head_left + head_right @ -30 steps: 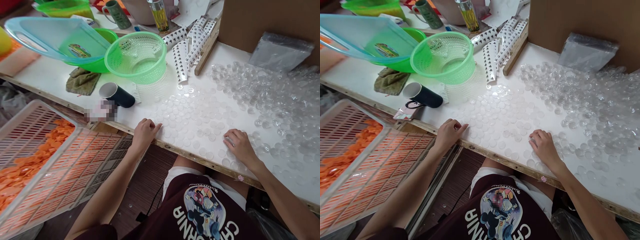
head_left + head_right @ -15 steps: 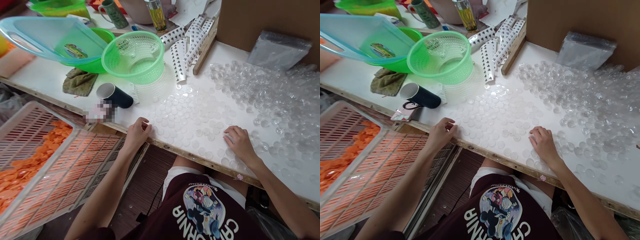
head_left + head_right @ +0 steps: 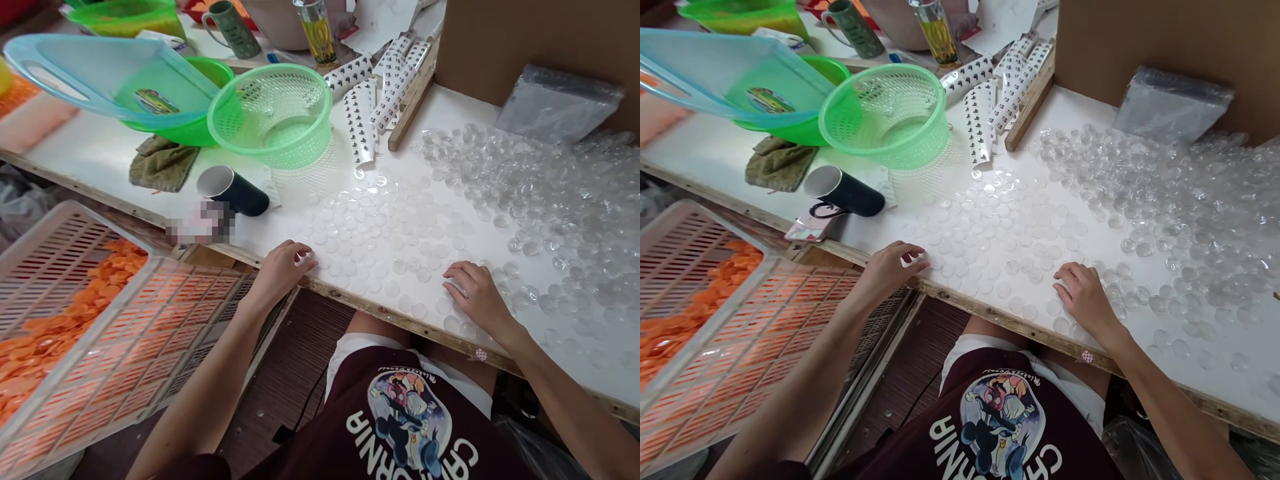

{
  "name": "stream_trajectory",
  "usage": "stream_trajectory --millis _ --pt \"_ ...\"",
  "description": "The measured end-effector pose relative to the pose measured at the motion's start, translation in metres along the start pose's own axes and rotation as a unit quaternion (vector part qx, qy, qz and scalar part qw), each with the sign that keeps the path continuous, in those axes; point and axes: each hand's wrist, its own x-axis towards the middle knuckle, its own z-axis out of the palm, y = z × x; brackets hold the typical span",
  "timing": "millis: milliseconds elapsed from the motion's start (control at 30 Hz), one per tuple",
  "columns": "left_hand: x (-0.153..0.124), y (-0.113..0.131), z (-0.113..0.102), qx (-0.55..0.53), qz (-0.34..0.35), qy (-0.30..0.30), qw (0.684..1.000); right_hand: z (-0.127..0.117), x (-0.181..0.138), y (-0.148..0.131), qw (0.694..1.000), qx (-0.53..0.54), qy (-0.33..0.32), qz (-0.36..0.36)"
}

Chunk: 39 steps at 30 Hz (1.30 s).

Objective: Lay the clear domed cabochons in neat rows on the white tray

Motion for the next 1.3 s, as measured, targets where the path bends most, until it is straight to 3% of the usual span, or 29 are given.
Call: stream_trajectory --millis 300,400,500,600,700,767,900,1067,1300 --pt "0.001 -0.008 -0.002 -0.033 -0.040 -0.008 0.999 0.006 0.004 0.008 0.999 -0.024 -0.021 0.005" --pt "0.000 -0.011 -0.003 0.022 -0.021 0.040 0.999 0.000 0.006 0.005 0.999 -0.037 -0.011 0.019" --pt "-0.006 -0.006 -0.005 0.078 0.002 0.111 0.991 -0.008 -0.004 -0.004 0.998 -0.001 -0.057 -0.018" --pt "-0.015 0.018 -0.001 0.048 0.052 0.086 0.994 -0.011 -0.017 -0.011 0.991 0.027 -0.123 -0.053" --pt "-0.025 0.061 0.016 -0.031 0.157 -0.031 0.987 -0.007 -0.021 -0.010 0.992 0.015 -0.123 -0.034" --pt "-0.030 0.094 0.035 -0.068 0.256 -0.111 0.958 -0.004 -0.018 -0.006 0.995 0.005 -0.101 -0.007" --pt "-0.031 0.144 0.069 -0.047 0.412 -0.169 0.894 -0.003 -0.014 -0.001 0.997 0.014 -0.073 0.030" --pt "-0.020 0.163 0.084 0.043 0.469 -0.169 0.865 -0.004 -0.019 0.003 0.997 0.008 -0.059 0.045" --pt "-0.015 0.161 0.089 0.087 0.445 -0.091 0.887 -0.005 -0.014 0.014 0.995 -0.026 0.029 0.089"
